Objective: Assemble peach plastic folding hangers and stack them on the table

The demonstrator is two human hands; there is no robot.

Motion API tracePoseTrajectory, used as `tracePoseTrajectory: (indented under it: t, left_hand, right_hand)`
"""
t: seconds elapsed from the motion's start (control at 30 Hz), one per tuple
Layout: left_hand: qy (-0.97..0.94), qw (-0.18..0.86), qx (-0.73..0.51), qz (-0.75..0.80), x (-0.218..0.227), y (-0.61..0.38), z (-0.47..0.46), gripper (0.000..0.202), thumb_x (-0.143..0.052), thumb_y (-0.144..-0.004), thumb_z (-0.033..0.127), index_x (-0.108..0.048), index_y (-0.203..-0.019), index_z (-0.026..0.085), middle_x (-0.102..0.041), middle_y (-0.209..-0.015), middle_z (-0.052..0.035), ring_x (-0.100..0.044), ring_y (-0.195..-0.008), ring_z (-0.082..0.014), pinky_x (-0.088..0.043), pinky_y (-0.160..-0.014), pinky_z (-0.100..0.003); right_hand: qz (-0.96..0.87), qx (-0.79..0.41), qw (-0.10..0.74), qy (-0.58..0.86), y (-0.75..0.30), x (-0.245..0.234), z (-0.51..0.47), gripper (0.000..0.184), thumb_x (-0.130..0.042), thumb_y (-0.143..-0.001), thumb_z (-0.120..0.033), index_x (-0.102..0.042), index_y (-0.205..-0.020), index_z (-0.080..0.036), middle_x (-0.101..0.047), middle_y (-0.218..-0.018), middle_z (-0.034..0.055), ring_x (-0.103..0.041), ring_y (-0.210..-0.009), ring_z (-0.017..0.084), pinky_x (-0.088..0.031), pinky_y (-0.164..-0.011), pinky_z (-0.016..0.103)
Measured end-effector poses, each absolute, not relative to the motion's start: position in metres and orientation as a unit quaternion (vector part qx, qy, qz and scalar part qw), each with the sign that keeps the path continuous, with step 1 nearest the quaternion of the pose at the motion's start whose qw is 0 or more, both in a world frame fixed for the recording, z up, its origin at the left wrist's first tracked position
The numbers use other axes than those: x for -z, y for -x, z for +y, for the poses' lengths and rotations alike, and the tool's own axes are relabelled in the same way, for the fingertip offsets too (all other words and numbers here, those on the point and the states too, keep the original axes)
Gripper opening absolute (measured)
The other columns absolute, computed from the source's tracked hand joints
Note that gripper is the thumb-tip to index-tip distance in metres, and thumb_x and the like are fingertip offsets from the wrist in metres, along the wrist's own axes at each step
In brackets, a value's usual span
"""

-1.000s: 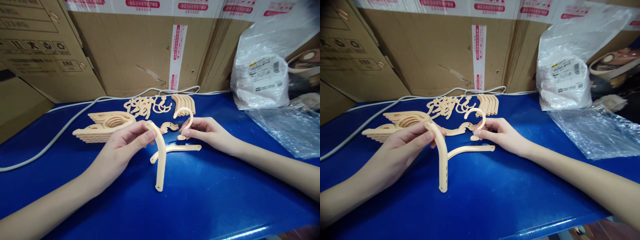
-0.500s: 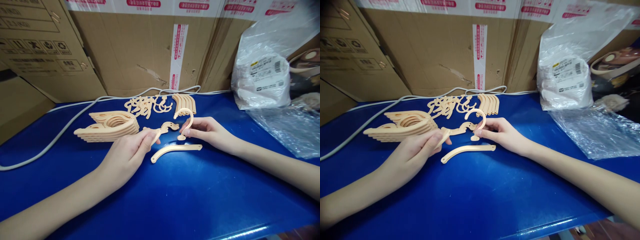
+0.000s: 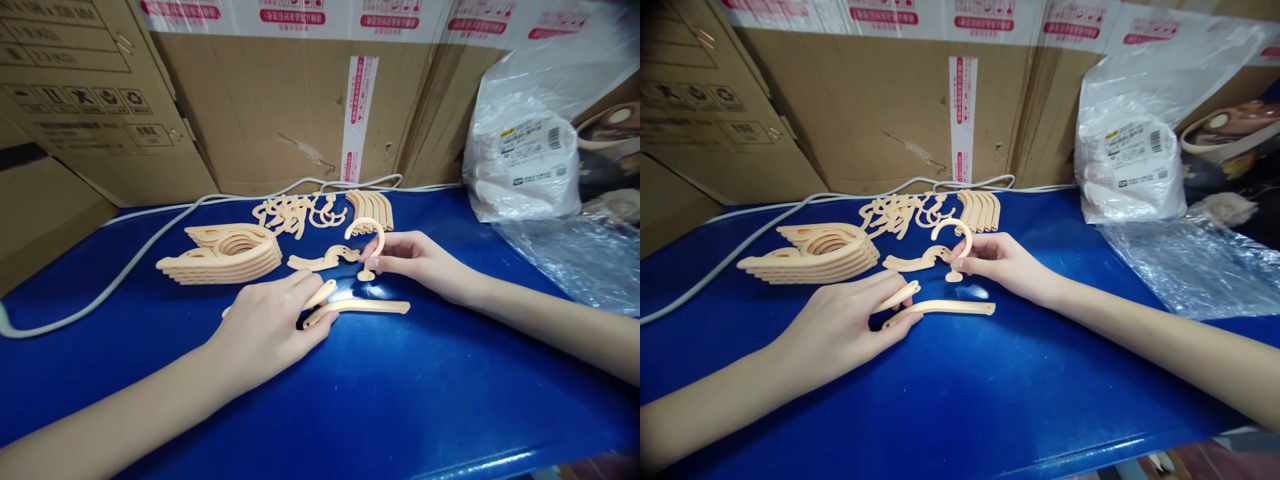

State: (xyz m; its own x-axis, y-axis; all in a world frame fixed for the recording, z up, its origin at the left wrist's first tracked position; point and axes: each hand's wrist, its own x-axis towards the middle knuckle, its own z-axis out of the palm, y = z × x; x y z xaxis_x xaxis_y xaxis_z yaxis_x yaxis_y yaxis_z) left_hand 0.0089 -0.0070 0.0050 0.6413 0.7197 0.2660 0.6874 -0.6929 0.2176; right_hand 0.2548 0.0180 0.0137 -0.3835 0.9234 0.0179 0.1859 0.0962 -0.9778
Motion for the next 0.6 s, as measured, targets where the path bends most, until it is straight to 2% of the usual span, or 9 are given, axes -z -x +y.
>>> tracePoseTrajectory:
  t: [0.13,0.27,0.43,0.6]
  left_hand:
    - [-0.901,0.061,-0.177,0.391,-0.008,-0.008,-0.009,0.03,-0.051,-0.094,0.045,-0.049,-0.077,0.021,-0.058,-0.072,0.0022,-0.056,-0.062,-0.0153,-0.032,-0.054,-0.027]
    - [-0.898,0.068,-0.203,0.385,-0.008,-0.005,-0.007,0.025,-0.032,-0.1,0.031,-0.05,-0.086,0.021,-0.058,-0.075,0.001,-0.053,-0.061,-0.0149,-0.035,-0.055,-0.028]
    - [-0.905,0.065,-0.208,0.366,-0.006,-0.005,-0.003,0.028,-0.028,-0.103,0.031,-0.053,-0.104,0.02,-0.062,-0.09,-0.0038,-0.056,-0.08,-0.0198,-0.043,-0.069,-0.032]
    - [-0.918,0.069,-0.193,0.339,-0.002,-0.008,-0.001,0.027,-0.03,-0.104,0.03,-0.055,-0.103,0.019,-0.064,-0.098,-0.005,-0.054,-0.09,-0.0215,-0.043,-0.078,-0.034]
  right_hand:
    - [-0.637,-0.54,0.358,0.418,-0.248,-0.018,0.016,0.014,-0.074,-0.077,-0.03,-0.071,-0.084,-0.018,-0.069,-0.079,-0.0012,-0.057,-0.067,0.01,-0.047,-0.07,0.028]
    - [-0.612,-0.567,0.373,0.406,-0.239,-0.016,0.014,0.015,-0.074,-0.076,-0.027,-0.07,-0.086,-0.017,-0.067,-0.073,-0.0023,-0.054,-0.061,0.009,-0.047,-0.066,0.027]
    - [-0.606,-0.572,0.387,0.395,-0.237,-0.008,0.017,0.015,-0.072,-0.077,-0.026,-0.068,-0.089,-0.017,-0.063,-0.07,-0.0039,-0.05,-0.058,0.008,-0.043,-0.061,0.026]
    - [-0.613,-0.572,0.383,0.387,-0.241,-0.004,0.018,0.01,-0.068,-0.082,-0.025,-0.066,-0.087,-0.017,-0.054,-0.056,-0.007,-0.045,-0.054,0.009,-0.038,-0.059,0.026]
